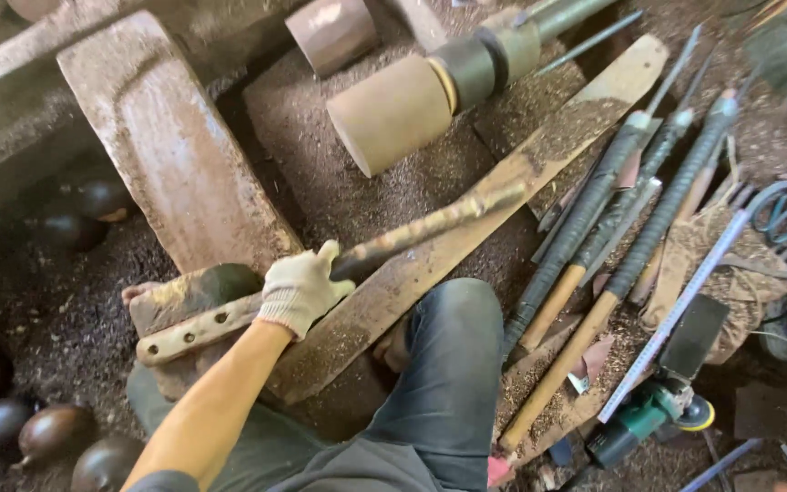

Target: The person sits at a foot-treadle lathe and shapes a rotating cylindrical wooden blank with a hand chisel, steadying the tool on a wooden rest. They periodically stop, measure the blank with a ruler, reposition the workpiece, and resume cutting to shape the cylinder.

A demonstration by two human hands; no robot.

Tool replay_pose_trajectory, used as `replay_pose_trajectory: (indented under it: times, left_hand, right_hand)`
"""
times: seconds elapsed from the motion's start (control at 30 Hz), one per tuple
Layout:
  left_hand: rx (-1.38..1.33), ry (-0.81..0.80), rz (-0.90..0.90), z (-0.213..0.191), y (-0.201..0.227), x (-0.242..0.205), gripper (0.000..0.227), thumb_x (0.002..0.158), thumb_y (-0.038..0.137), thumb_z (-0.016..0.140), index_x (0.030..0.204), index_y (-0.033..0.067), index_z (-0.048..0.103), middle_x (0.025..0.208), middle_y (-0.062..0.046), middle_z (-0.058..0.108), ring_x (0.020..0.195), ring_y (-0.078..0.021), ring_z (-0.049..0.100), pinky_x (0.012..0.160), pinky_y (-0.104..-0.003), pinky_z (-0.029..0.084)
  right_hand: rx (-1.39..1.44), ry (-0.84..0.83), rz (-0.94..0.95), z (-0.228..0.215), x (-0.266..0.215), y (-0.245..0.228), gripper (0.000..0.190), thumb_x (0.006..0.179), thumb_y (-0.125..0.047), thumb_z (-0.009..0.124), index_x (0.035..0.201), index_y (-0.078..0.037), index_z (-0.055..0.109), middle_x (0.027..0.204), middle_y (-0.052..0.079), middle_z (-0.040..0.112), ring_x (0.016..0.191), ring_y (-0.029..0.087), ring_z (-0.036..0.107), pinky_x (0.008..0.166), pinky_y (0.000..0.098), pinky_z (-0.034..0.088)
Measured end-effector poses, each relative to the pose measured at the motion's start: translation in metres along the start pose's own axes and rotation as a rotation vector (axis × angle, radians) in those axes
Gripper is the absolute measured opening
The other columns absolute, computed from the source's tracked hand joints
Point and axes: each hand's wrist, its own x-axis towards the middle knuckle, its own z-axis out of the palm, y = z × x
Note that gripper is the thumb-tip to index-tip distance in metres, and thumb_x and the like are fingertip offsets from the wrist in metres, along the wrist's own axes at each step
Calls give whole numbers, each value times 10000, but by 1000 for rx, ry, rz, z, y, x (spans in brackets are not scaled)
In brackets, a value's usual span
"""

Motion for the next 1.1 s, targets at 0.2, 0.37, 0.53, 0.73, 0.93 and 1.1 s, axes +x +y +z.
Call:
replay_pose_trajectory:
  times: [0.2, 0.37, 0.53, 0.73, 0.93, 1.1]
  left_hand:
    - [-12, -133, -60, -19, 31, 15, 598, 815, 610, 733, 1193, 184, 551, 924, -111, 740, 861, -341, 750, 793, -473, 594]
    - [-27, -143, -9, -20, 29, 26, 698, 812, 558, 778, 1309, 185, 461, 1046, -166, 693, 948, -376, 698, 839, -480, 563]
    - [-231, 90, 257, -25, 50, 41, 637, 736, 313, 813, 1259, 141, 491, 1099, -152, 596, 881, -386, 686, 757, -501, 560]
    - [-454, 280, 603, -5, 95, 99, 572, 793, 92, 678, 1327, 172, 491, 1164, -184, 546, 732, -393, 674, 664, -551, 534]
    - [-418, -13, 400, 24, 99, 131, 458, 898, 111, 627, 1330, 158, 483, 1183, -184, 555, 837, -411, 702, 708, -541, 560]
    - [-437, -60, 349, 7, 91, 141, 330, 813, 161, 690, 1125, 75, 625, 1144, -211, 581, 882, -420, 704, 777, -525, 568]
  right_hand:
    - [144, -146, 230, 32, -16, 99, 688, 915, -242, 662, 1503, 50, 455, 1158, 207, 648, 713, 197, 621, 533, 306, 516]
    - [328, -513, 617, 117, -45, 101, 982, 912, -199, 699, 1727, -200, 150, 1214, 315, 612, 745, 340, 719, 569, 445, 629]
    - [-296, -806, 515, 155, -36, 70, 954, 850, -123, 762, 1639, -60, 229, 1446, 260, 523, 1147, 303, 573, 961, 388, 409]
    - [-657, -802, 759, 100, -18, 87, 1014, 838, -72, 814, 1623, -155, 178, 1399, 253, 514, 1242, 387, 505, 1055, 457, 351]
    - [-614, -782, 754, 192, 17, 50, 1091, 753, -77, 760, 1655, -186, 156, 1346, 151, 603, 1163, 185, 631, 992, 308, 395]
    - [-508, -831, 774, 194, 11, 63, 1192, 844, 16, 862, 1725, -175, 82, 1206, 158, 578, 1046, 174, 582, 911, 311, 507]
